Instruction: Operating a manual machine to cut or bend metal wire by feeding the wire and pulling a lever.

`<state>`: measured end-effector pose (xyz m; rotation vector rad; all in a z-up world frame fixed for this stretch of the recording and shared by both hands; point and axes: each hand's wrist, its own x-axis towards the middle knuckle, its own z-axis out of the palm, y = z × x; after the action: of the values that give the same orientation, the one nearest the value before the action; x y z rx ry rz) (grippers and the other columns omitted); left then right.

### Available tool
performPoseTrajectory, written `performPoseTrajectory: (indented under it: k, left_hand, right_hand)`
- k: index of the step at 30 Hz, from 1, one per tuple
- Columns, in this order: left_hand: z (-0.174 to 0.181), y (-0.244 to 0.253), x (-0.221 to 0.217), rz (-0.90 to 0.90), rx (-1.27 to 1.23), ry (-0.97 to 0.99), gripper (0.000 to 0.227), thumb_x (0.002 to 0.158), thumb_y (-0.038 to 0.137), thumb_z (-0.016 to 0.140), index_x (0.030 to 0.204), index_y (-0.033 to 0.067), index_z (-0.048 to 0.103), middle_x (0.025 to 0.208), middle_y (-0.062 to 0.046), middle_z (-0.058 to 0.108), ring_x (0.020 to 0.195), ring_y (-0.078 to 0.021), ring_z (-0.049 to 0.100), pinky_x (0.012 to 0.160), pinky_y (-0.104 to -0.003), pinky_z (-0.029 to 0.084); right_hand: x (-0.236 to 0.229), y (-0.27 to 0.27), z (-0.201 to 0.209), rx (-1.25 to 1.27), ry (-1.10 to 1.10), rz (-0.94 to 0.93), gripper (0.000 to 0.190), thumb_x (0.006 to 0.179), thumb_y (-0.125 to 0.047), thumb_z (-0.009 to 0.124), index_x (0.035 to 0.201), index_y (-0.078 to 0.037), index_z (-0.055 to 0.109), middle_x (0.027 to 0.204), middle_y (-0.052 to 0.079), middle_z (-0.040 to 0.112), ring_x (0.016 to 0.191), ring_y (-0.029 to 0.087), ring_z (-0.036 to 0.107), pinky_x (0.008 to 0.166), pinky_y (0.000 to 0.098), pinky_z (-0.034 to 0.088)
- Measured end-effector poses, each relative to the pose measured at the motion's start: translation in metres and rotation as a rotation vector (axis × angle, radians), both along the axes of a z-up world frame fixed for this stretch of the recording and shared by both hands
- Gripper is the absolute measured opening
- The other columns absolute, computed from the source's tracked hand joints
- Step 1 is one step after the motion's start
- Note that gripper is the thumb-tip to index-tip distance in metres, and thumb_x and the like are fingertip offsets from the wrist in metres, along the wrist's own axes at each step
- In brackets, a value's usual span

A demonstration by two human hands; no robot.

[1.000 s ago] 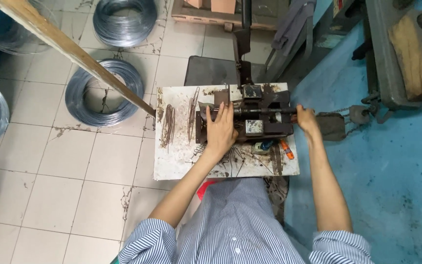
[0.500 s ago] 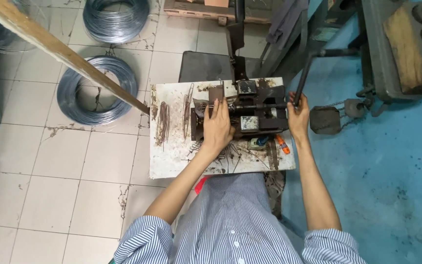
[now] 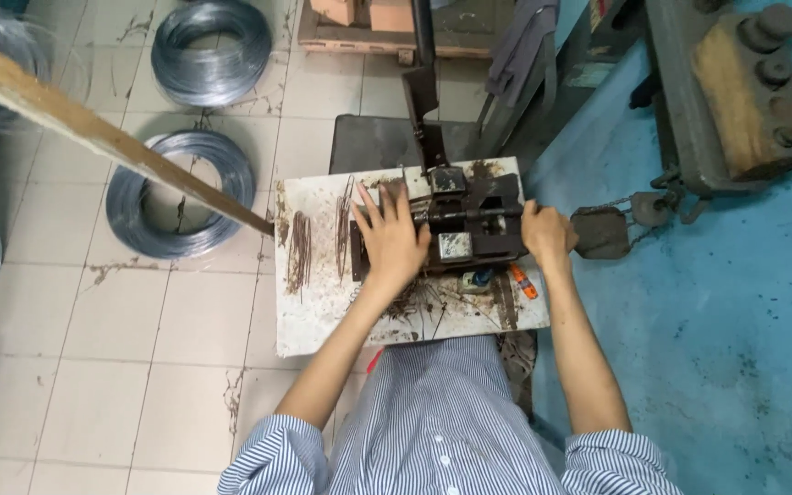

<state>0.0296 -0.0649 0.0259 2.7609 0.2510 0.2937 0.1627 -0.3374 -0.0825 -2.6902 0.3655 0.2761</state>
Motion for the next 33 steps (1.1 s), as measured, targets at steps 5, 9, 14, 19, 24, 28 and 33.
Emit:
performPoseTrajectory:
  k: [5, 9, 14, 19, 24, 28, 33]
  left_hand:
    - [0.007, 0.03, 0.1, -0.051, -0.492, -0.178, 0.094, 0.092, 0.027, 0.076, 0.16, -0.0036, 0.019, 0.162, -0.034, 0.025, 0.151, -0.0559, -0.003, 0.118, -0.071, 0.009]
    - [-0.003, 0.035, 0.168, -0.092, -1.061, -0.249, 0.093, 0.096, 0.051, 0.073, 0.158, 0.0036, 0.023, 0.157, -0.033, 0.036, 0.15, -0.0526, 0.022, 0.121, -0.066, 0.02]
    - [0.004, 0.044, 0.166, -0.068, -0.957, -0.264, 0.066, 0.094, 0.058, 0.071, 0.137, 0.0136, 0.047, 0.14, -0.021, 0.055, 0.142, -0.0427, 0.041, 0.117, -0.058, 0.032]
    - [0.075, 0.022, 0.103, -0.111, -0.62, -0.373, 0.082, 0.085, 0.074, 0.07, 0.133, 0.0123, 0.049, 0.146, -0.027, 0.043, 0.143, -0.0511, 0.036, 0.115, -0.075, 0.015]
    - [-0.012, -0.053, 0.116, -0.874, -0.048, -0.788, 0.1, 0.062, 0.072, 0.076, 0.144, 0.0194, 0.051, 0.143, -0.007, 0.056, 0.141, -0.0301, 0.045, 0.123, -0.055, 0.032]
    - [-0.074, -0.082, 0.008, -1.027, 0.039, -0.791, 0.022, 0.093, 0.026, 0.066, 0.114, 0.0281, 0.067, 0.081, 0.005, 0.075, 0.08, -0.012, 0.073, 0.087, -0.036, 0.052]
    - [-0.077, -0.085, -0.029, -1.016, -0.075, -0.801, 0.037, 0.106, 0.027, 0.045, 0.076, 0.0169, 0.062, 0.066, 0.002, 0.061, 0.066, -0.0172, 0.059, 0.079, -0.034, 0.051]
  right_hand:
    - [-0.036, 0.03, 0.03, 0.199, -0.076, -0.106, 0.066, 0.108, -0.056, 0.03, 0.126, 0.002, 0.056, 0.114, 0.034, 0.068, 0.107, 0.052, 0.067, 0.082, 0.0657, 0.053]
    - [-0.049, 0.038, 0.051, 0.352, -0.25, -0.14, 0.054, 0.107, -0.042, 0.041, 0.131, 0.005, 0.049, 0.126, 0.038, 0.06, 0.116, 0.055, 0.061, 0.091, 0.0665, 0.05]
    - [-0.036, 0.029, 0.031, 0.307, -0.24, -0.113, 0.054, 0.108, -0.045, 0.04, 0.122, 0.004, 0.058, 0.117, 0.033, 0.065, 0.111, 0.052, 0.064, 0.088, 0.0665, 0.051]
    - [-0.028, 0.024, 0.008, 0.333, -0.301, -0.078, 0.052, 0.11, -0.045, 0.041, 0.112, 0.003, 0.061, 0.107, 0.031, 0.065, 0.105, 0.053, 0.064, 0.083, 0.0644, 0.051]
    - [-0.035, 0.022, 0.013, 0.385, -0.401, -0.025, 0.052, 0.113, -0.044, 0.042, 0.107, 0.005, 0.06, 0.101, 0.031, 0.063, 0.105, 0.054, 0.062, 0.086, 0.0621, 0.05]
    - [-0.036, 0.02, 0.005, 0.399, -0.455, -0.015, 0.055, 0.115, -0.044, 0.041, 0.104, 0.006, 0.06, 0.096, 0.031, 0.059, 0.099, 0.056, 0.06, 0.083, 0.0624, 0.048]
    - [-0.025, 0.016, -0.008, 0.376, -0.416, -0.035, 0.053, 0.113, -0.046, 0.04, 0.104, 0.002, 0.059, 0.099, 0.028, 0.06, 0.099, 0.051, 0.061, 0.08, 0.0613, 0.049]
